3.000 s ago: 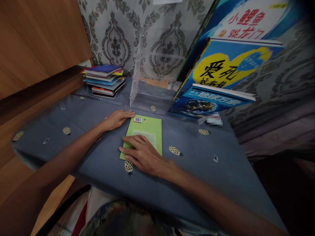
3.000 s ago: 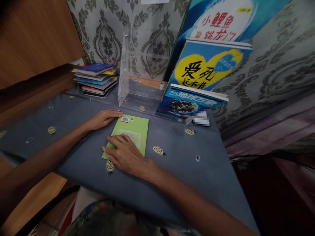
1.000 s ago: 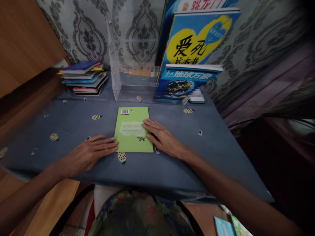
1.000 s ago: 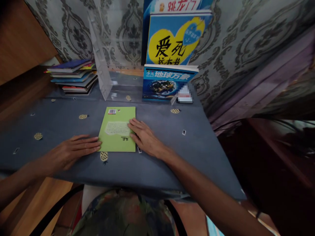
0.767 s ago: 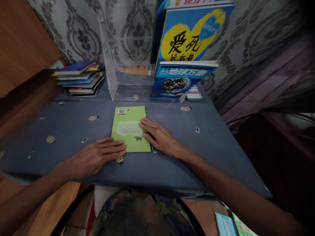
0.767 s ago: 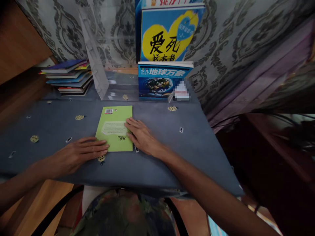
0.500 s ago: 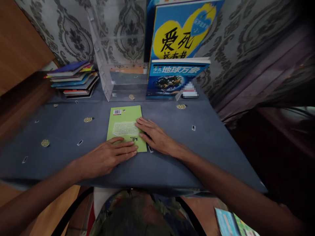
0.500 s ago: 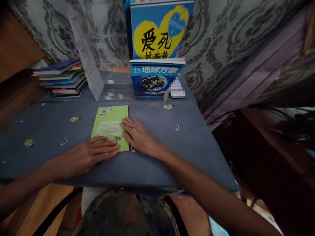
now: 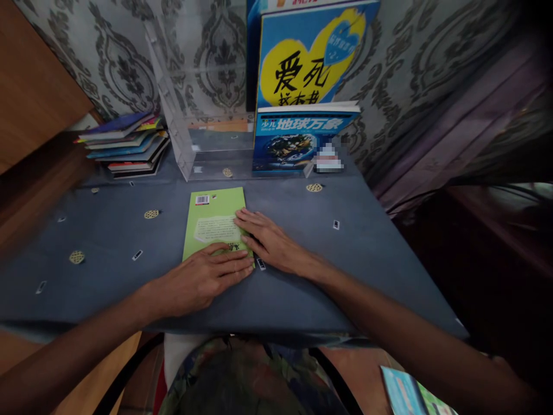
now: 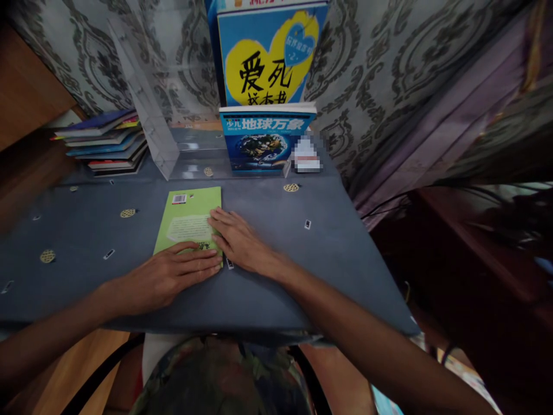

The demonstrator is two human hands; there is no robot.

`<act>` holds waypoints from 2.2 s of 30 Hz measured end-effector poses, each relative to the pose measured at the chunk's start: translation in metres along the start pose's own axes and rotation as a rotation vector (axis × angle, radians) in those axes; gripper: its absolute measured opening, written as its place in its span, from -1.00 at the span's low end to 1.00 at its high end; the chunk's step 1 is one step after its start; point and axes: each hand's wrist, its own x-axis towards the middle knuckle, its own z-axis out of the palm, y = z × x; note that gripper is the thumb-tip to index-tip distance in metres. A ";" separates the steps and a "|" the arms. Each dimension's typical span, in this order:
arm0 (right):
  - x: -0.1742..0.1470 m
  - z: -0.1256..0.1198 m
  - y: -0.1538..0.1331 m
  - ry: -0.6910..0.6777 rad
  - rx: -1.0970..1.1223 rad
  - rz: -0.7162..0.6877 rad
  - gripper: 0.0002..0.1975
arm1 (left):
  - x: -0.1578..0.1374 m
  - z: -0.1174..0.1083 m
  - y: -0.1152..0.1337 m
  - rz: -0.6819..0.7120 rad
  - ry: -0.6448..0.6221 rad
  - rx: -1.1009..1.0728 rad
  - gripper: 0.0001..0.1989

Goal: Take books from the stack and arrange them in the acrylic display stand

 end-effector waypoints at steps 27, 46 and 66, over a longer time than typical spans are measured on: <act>-0.002 0.003 0.005 0.042 0.017 -0.041 -0.54 | 0.004 0.003 0.013 -0.003 0.008 0.114 -0.38; -0.003 0.003 0.005 0.134 0.168 -0.007 -0.53 | -0.014 -0.001 0.015 -0.087 0.035 0.052 -0.53; -0.002 0.000 0.006 0.341 0.226 0.173 -0.51 | 0.051 -0.008 -0.086 -0.240 0.075 0.099 -0.51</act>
